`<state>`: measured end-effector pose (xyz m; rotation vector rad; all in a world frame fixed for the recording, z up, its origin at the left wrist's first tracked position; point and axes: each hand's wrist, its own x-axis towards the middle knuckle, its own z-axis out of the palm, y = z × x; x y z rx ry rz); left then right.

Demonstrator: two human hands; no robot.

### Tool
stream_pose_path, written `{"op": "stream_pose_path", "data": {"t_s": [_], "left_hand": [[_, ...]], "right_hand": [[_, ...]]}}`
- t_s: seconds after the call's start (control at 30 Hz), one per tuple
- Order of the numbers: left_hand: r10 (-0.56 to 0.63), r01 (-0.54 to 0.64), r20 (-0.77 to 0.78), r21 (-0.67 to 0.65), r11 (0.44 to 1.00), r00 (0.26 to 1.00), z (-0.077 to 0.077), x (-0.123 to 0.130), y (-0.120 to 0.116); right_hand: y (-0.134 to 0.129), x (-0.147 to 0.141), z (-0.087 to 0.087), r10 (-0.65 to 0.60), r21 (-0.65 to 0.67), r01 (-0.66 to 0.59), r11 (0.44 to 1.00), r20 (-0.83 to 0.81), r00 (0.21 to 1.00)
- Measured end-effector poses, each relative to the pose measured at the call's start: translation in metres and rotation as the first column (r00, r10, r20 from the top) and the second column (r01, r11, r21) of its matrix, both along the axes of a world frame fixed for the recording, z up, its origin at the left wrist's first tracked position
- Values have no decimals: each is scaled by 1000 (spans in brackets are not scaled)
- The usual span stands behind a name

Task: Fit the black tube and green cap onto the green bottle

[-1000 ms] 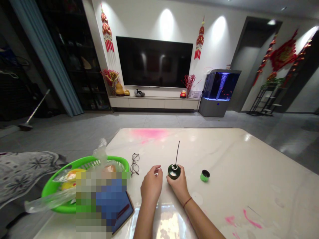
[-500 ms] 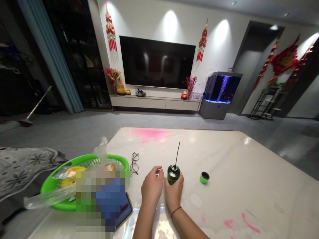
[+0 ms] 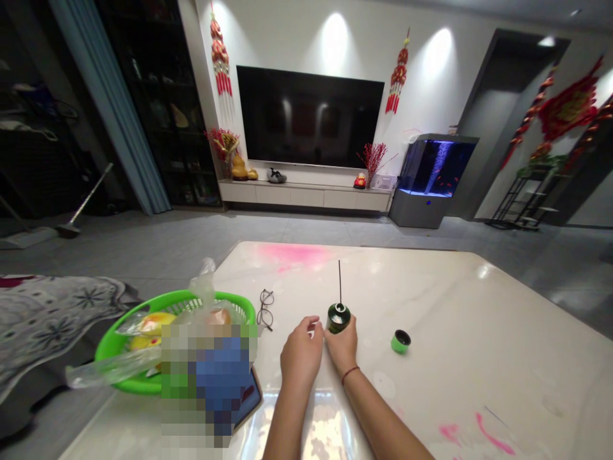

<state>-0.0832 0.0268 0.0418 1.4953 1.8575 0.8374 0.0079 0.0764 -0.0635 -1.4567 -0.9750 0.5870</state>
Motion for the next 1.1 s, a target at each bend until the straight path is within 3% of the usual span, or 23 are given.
{"op": "stream_pose_path", "data": {"t_s": [0.37,0.7,1.1], "left_hand": [[-3,3,16,-28,1000,1000,4,7,-4],[-11,12,27,-47,999,1000,5,9,-4],[-30,31,23,-52,998,999,7,11,-3]], "right_hand": [[62,22,-10,209,20,-208,978,-45,977],[100,32,-11,274,-12,-275,961,-51,960],[124,36,-11,282,-7,-283,959,-54,958]]}}
